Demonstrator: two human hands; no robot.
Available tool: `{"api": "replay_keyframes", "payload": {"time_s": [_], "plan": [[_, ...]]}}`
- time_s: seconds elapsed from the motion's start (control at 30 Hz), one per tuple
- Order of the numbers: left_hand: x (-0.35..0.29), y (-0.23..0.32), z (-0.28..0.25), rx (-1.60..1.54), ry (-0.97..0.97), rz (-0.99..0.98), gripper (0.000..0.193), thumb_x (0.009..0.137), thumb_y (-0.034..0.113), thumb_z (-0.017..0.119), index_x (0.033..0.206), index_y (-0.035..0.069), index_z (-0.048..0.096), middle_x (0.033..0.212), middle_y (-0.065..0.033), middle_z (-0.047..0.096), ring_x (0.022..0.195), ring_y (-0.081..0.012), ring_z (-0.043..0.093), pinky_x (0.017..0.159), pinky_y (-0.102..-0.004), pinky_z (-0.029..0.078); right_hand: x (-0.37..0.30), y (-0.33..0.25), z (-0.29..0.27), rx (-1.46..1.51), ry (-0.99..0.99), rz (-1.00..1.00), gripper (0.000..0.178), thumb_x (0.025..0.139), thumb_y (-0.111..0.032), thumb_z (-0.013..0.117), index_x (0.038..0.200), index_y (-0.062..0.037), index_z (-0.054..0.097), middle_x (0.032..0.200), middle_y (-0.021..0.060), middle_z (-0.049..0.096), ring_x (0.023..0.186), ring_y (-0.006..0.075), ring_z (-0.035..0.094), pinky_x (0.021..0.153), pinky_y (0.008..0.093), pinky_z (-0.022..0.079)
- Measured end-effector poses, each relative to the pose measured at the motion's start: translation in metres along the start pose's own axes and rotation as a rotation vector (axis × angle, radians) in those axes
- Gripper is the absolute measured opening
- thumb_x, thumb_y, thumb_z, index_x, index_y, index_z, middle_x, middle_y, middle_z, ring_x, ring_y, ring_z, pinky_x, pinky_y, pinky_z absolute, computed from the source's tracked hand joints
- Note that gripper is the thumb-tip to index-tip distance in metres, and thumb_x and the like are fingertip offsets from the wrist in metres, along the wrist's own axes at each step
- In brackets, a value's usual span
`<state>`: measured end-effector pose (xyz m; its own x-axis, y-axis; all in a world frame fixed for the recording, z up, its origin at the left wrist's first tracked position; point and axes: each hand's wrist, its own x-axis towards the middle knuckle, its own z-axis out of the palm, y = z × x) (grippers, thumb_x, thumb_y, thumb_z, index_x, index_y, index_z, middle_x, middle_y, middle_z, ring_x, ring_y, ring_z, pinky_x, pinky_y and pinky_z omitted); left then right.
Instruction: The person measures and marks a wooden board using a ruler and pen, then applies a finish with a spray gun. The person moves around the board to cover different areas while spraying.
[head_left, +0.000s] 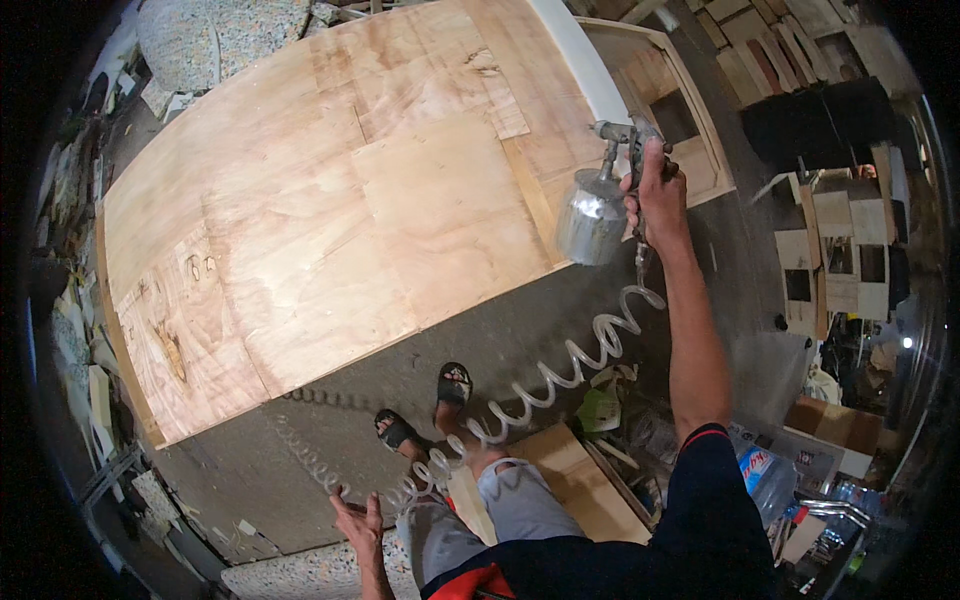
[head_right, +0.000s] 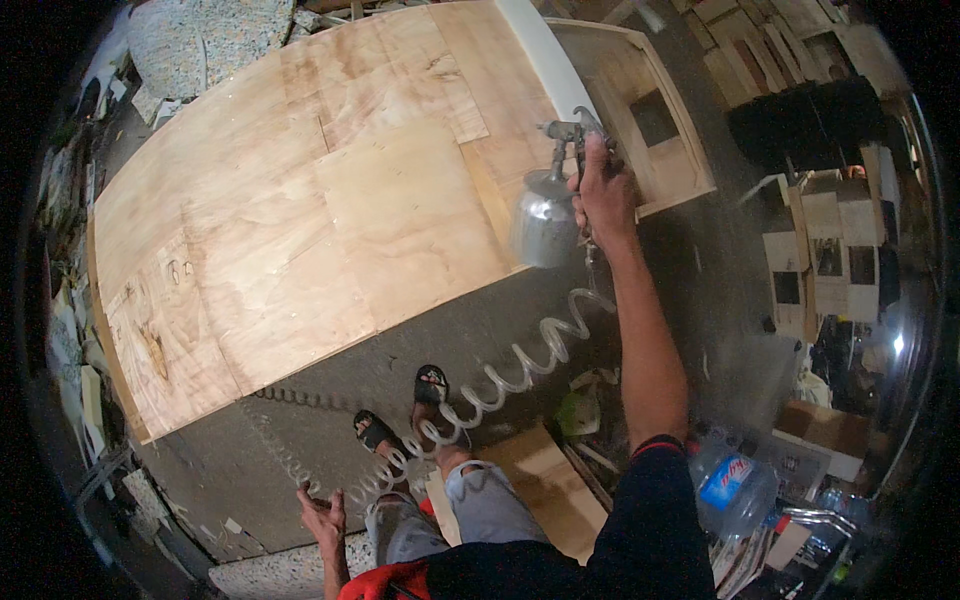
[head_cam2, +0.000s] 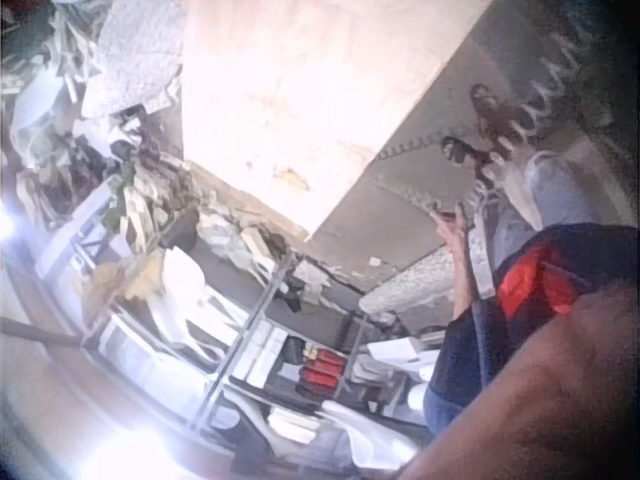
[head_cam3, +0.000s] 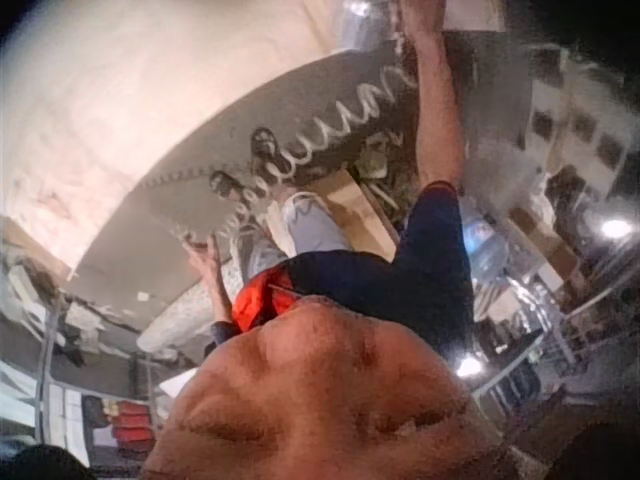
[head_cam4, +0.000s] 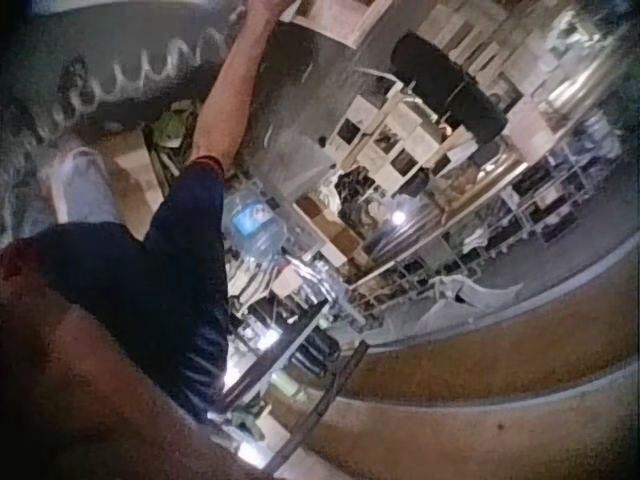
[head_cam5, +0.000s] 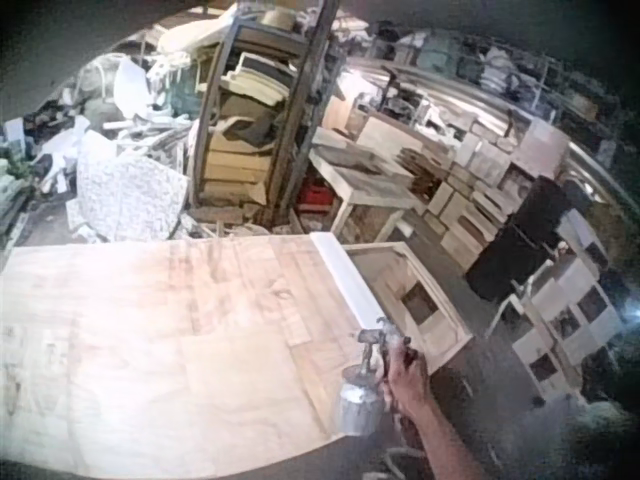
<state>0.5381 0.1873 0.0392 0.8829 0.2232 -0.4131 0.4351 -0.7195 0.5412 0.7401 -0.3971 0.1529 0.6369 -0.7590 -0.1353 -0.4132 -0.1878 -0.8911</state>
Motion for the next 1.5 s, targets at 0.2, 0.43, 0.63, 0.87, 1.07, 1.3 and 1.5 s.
{"api": "replay_keyframes", "payload": {"time_s": [0.2,0.43,0.63,0.87,1.07,1.3,1.5], "plan": [[0.003,-0.060,-0.009,0.231,-0.107,-0.101,0.052,0.094,0.035,0.059,0.067,-0.009,0.054,0.053,-0.0212,0.044,0.046,-0.0251,0.043,0.049,-0.0448,0.035,0.034,-0.001,0.035,-0.091,0.090,-0.063,0.053,0.095,-0.056,0.053,0.083,-0.0041,0.057,0.061,0.0035,0.053,0.040,0.0083,0.044,0.032,0.0252,0.035],[-0.015,-0.099,-0.031,0.234,-0.030,-0.074,0.037,0.076,0.017,0.075,0.103,-0.003,0.061,0.076,-0.0256,0.065,0.068,-0.0387,0.065,0.066,-0.0452,0.050,-0.015,-0.030,0.084,0.006,-0.211,-0.007,0.053,0.098,-0.053,0.049,0.081,-0.0029,0.058,0.060,0.0028,0.052,0.041,0.0095,0.045,0.033,0.0262,0.035],[0.001,-0.128,-0.049,0.479,-0.164,-0.244,0.076,0.060,0.017,0.082,0.127,0.000,0.050,0.098,-0.0289,0.065,0.093,-0.0436,0.066,0.082,-0.0483,0.053,-0.065,-0.052,0.113,0.051,-0.288,0.013,0.056,0.100,-0.056,0.042,0.094,-0.0042,0.061,0.064,0.0018,0.053,0.043,0.0078,0.043,0.036,0.0243,0.036],[0.033,-0.221,-0.093,0.606,-0.298,-0.209,0.062,0.062,0.011,0.073,0.119,-0.001,0.052,0.128,-0.0330,0.042,0.103,-0.0511,0.057,0.083,-0.0551,0.052,-0.125,-0.065,0.162,-0.083,-0.164,-0.057,0.057,0.097,-0.054,0.049,0.094,0.0007,0.064,0.061,0.0018,0.055,0.044,0.0102,0.049,0.038,0.0272,0.038],[0.100,-0.257,-0.160,0.744,-0.461,-0.159,0.042,0.066,0.026,0.075,0.094,-0.003,0.063,0.107,-0.0289,0.061,0.101,-0.0449,0.062,0.086,-0.0487,0.053,-0.204,-0.083,0.195,0.070,-0.316,0.009,0.063,0.097,-0.059,0.046,0.100,0.0003,0.066,0.063,0.0023,0.056,0.045,0.0085,0.047,0.039,0.0255,0.038],[0.167,-0.332,-0.217,0.914,-0.541,-0.185,0.048,0.073,0.040,0.078,0.096,-0.001,0.069,0.102,-0.0233,0.069,0.096,-0.0376,0.068,0.083,-0.0461,0.056,-0.242,-0.090,0.251,-0.140,0.094,0.080,0.058,0.099,-0.054,0.046,0.077,-0.0011,0.057,0.062,0.0036,0.055,0.043,0.0103,0.047,0.037,0.0259,0.037],[0.188,-0.340,-0.242,0.978,-0.667,-0.139,0.039,0.074,0.031,0.069,0.100,0.002,0.071,0.131,-0.0247,0.054,0.130,-0.0404,0.044,0.102,-0.0538,0.041,-0.287,-0.104,0.277,-0.070,-0.109,0.085,0.048,0.102,-0.042,0.043,0.092,0.0011,0.062,0.063,0.0039,0.057,0.044,0.0097,0.048,0.037,0.0263,0.037]]}}
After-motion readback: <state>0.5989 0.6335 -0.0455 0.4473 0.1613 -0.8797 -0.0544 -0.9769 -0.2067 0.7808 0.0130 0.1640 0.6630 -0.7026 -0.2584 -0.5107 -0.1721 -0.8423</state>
